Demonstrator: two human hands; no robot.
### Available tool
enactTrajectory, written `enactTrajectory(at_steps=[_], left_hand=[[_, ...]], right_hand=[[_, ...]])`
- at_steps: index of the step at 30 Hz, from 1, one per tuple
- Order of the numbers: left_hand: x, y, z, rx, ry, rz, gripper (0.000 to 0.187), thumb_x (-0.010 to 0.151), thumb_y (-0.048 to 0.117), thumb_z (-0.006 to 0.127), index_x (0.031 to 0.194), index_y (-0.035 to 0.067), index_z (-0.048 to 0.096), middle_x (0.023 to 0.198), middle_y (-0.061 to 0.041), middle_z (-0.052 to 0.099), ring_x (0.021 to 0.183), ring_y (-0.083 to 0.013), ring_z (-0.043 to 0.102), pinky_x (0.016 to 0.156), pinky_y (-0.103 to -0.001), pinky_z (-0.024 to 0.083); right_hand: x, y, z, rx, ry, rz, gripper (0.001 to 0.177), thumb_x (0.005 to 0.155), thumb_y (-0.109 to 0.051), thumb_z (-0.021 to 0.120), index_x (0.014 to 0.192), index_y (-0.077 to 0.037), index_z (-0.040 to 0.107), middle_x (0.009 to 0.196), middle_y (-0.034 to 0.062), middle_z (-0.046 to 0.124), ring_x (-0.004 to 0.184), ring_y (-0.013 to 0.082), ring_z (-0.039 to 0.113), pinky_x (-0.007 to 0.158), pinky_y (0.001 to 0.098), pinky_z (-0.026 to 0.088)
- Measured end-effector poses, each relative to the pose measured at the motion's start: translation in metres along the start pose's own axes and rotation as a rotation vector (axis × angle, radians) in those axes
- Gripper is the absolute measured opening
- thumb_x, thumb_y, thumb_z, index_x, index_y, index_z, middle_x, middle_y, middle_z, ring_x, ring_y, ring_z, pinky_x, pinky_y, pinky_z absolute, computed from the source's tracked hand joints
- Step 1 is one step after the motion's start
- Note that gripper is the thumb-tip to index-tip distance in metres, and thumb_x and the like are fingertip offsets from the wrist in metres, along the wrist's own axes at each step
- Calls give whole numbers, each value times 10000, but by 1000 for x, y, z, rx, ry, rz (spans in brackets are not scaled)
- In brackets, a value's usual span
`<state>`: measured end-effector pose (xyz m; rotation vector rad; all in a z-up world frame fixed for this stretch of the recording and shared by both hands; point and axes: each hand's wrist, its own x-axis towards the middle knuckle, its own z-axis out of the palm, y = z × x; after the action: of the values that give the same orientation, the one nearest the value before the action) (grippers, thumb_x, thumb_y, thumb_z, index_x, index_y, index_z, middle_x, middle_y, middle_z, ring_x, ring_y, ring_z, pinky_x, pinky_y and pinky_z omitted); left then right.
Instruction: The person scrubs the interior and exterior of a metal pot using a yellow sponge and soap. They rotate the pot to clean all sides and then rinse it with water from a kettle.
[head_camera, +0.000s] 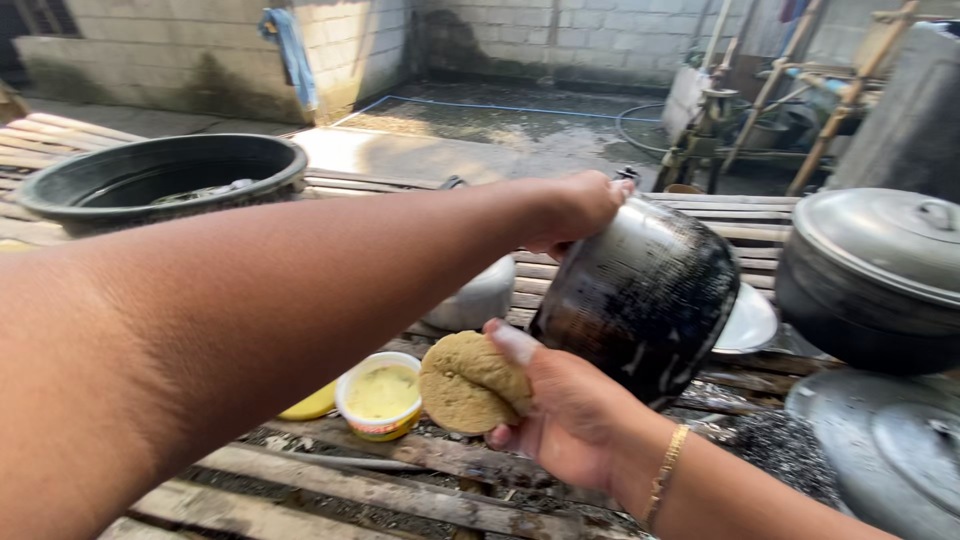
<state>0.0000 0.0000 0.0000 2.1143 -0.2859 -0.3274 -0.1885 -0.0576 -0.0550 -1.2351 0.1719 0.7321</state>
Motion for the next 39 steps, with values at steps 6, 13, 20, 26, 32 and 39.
enactTrajectory(at_steps=[6,13,20,26,32,39], left_hand=[[-30,0,-2,-10,-70,23,593,1021,537,311,1221,54,593,995,-147,702,845,-272,732,737,-519,632],[-41,-5,-7,-84,-205,27,583,1006,552,293,1286,114,557,1130,-160,710,997,-250,734,870,-523,627],[-37,-8,-2,-119,-182,76,610,1012,552,295,1318,91,551,1206,-183,692,1086,-312,699,866,-542,586],[-41,-8,-3,-103,-167,69,608,1006,545,290,1355,101,516,1226,-190,665,1097,-324,682,872,-575,580],[-43,-7,3,-148,-121,61,593,1017,528,282,1360,90,487,1192,-196,662,1062,-328,702,860,-588,601],[-35,-12,8,-202,-128,83,623,1028,549,281,1285,43,537,1104,-187,687,1023,-330,702,837,-587,582]], right_hand=[[65,29,30,-420,-120,-308,248,873,-151,644,1094,-56,704,897,33,711,819,167,630,654,332,516],[101,56,31,-1287,-178,-1243,191,912,-172,652,1023,-60,760,968,111,737,980,278,670,958,450,483],[89,31,41,-1878,-295,-785,265,937,-262,549,1063,-187,769,902,111,759,967,286,698,1282,681,47],[91,29,44,-1918,-359,-971,196,865,-188,594,928,-87,749,900,123,732,1040,320,667,1154,725,196],[99,42,23,-1543,-315,-1169,146,908,-142,618,938,-61,736,993,137,715,1054,342,668,1077,675,297],[107,44,13,-1613,-316,-961,222,863,-108,618,992,-136,795,873,111,760,852,320,722,1225,589,261]])
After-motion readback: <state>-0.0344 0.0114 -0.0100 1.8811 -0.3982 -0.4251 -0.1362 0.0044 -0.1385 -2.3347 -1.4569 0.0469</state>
